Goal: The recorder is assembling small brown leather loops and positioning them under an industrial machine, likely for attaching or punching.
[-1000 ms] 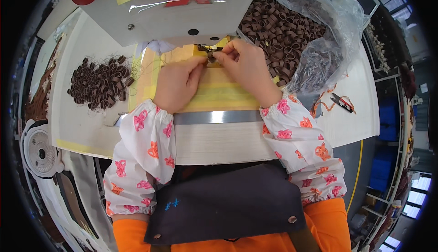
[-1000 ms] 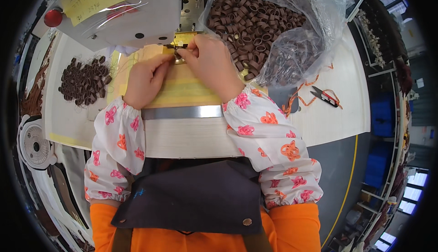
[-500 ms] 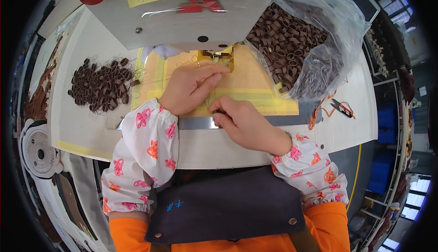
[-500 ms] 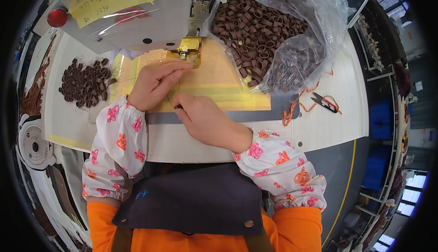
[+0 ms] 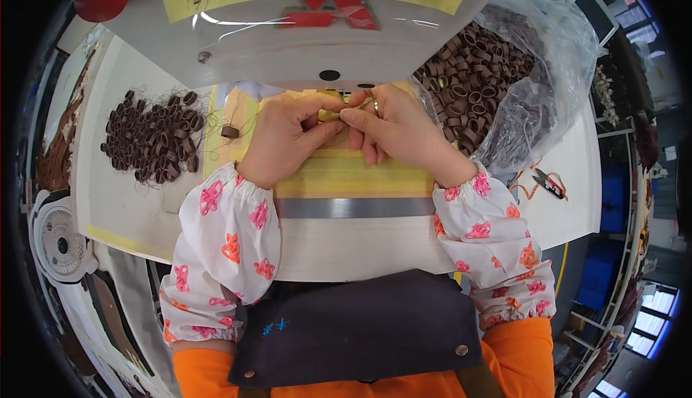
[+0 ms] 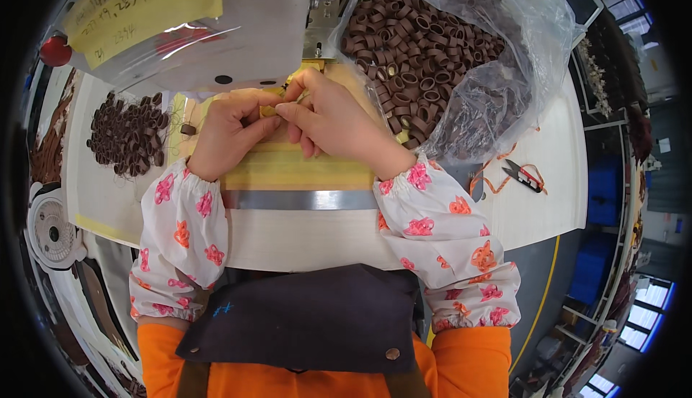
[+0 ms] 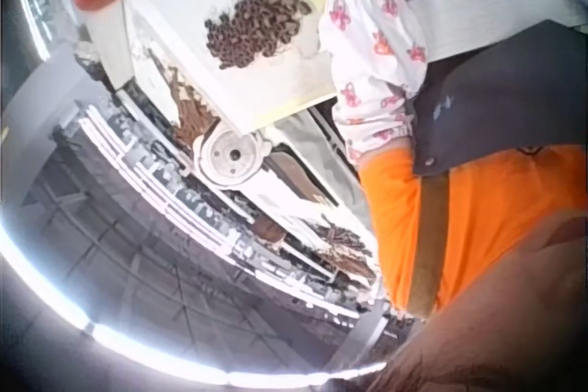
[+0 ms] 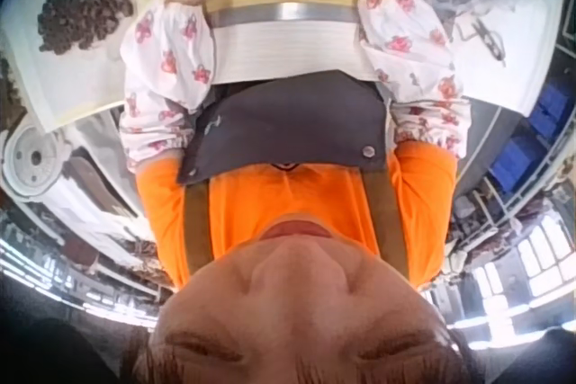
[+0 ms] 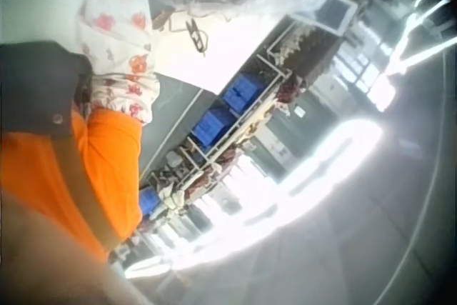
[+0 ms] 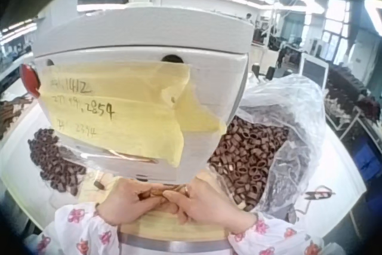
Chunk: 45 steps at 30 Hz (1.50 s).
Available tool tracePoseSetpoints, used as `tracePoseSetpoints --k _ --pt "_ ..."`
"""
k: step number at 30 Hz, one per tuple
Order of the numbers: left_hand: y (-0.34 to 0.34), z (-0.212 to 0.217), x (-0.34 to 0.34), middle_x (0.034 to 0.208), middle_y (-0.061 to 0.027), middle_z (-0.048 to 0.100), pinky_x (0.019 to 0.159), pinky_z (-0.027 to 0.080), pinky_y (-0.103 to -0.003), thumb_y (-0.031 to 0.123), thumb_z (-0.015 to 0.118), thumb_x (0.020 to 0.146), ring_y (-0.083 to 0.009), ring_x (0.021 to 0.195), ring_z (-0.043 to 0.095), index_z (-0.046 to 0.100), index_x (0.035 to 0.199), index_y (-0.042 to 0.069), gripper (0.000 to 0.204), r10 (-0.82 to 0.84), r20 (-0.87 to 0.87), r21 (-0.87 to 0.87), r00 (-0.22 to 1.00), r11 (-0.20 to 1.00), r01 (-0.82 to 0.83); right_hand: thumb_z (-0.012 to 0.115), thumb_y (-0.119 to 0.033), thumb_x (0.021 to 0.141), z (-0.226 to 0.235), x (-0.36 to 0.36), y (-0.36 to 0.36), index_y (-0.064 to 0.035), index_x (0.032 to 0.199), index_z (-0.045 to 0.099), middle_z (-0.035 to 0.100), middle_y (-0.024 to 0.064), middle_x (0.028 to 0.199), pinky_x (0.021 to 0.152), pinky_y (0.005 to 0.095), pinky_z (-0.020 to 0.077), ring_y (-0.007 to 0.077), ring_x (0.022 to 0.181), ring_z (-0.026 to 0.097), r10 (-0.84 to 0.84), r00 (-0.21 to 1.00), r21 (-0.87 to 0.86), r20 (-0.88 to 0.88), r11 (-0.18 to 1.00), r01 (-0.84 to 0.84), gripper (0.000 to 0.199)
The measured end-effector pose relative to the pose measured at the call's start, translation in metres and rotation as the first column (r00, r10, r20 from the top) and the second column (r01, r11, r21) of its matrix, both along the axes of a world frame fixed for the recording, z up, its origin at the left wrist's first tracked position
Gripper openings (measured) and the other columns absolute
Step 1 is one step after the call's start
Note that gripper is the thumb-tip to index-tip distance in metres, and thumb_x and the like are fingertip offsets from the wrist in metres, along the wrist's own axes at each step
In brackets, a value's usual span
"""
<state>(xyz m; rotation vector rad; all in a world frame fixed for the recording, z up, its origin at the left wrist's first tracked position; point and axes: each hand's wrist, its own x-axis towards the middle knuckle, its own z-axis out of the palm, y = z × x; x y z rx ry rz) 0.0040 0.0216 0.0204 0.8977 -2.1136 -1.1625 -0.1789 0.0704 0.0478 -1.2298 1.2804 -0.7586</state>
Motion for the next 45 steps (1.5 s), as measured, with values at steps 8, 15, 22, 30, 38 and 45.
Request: tracePoseSetpoints --k 8,15,22,30,38,45 --pt "0.0 0.003 -0.015 0.054 -0.0025 0.053 0.046 0.033 -0.024 0.021 0.07 0.076 -0.0077 0.049 0.044 0.067 0.083 0.001 0.021 0.209 0.122 0.015 0.97 0.977 -0.212 0.064 -0.002 0.073 -0.027 0.005 0.003 0.0014 0.077 0.057 0.06 0.0147 0.069 0.058 0.0368 0.046 0.031 0.065 0.059 -0.397 0.874 -0.733 -0.279 0.677 0.073 0.009" --pt "-0.005 0.004 -0.02 0.051 0.0006 0.051 0.045 0.033 -0.025 0.036 0.072 0.076 -0.0057 0.049 0.041 0.064 0.068 -0.001 0.038 0.27 0.188 0.023 0.944 0.96 -0.279 0.062 0.001 0.073 -0.027 0.001 -0.002 0.0013 0.077 0.057 0.06 0.0164 0.072 0.059 0.0383 0.0454 0.0336 0.067 0.058 -0.413 0.852 -0.733 -0.323 0.678 0.051 0.008" --pt "-0.003 0.014 -0.019 0.051 -0.0005 0.051 0.047 0.035 -0.025 0.038 0.069 0.078 -0.0071 0.049 0.042 0.066 0.073 0.0 0.038 0.272 0.249 0.089 0.93 0.949 -0.302 0.062 0.001 0.074 -0.028 0.004 -0.002 0.0015 0.078 0.056 0.059 0.0167 0.074 0.059 0.0393 0.0454 0.0342 0.068 0.058 -0.444 0.828 -0.744 -0.342 0.667 0.051 0.007" --pt "-0.015 -0.012 -0.013 0.06 -0.0087 0.061 0.051 0.042 -0.033 0.027 0.064 0.08 -0.0219 0.051 0.054 0.068 0.083 0.006 0.022 0.179 0.069 -0.138 0.982 0.976 -0.168 0.061 0.001 0.075 -0.024 0.004 -0.001 0.0022 0.079 0.056 0.058 0.0181 0.075 0.059 0.0404 0.0455 0.0353 0.069 0.057 -0.431 0.824 -0.724 -0.368 0.689 0.037 0.007" --pt "-0.016 -0.011 -0.013 0.064 -0.0076 0.062 0.053 0.042 -0.031 0.022 0.064 0.08 -0.0189 0.054 0.053 0.067 0.086 0.006 0.017 0.177 0.141 -0.108 0.974 0.981 -0.163 0.06 -0.002 0.077 -0.025 0.003 -0.001 0.0019 0.08 0.054 0.058 0.0188 0.077 0.06 0.0428 0.0454 0.0378 0.07 0.056 -0.424 0.803 -0.709 -0.418 0.705 0.004 0.008" --pt "-0.016 -0.014 -0.013 0.063 -0.0083 0.062 0.053 0.043 -0.033 0.022 0.065 0.079 -0.0215 0.052 0.054 0.068 0.088 0.007 0.018 0.187 0.082 -0.09 0.979 0.98 -0.18 0.059 -0.005 0.079 -0.027 0.001 -0.004 0.0018 0.079 0.049 0.057 0.021 0.076 0.06 0.0453 0.0456 0.0401 0.072 0.056 -0.42 0.785 -0.705 -0.456 0.708 -0.031 0.012"
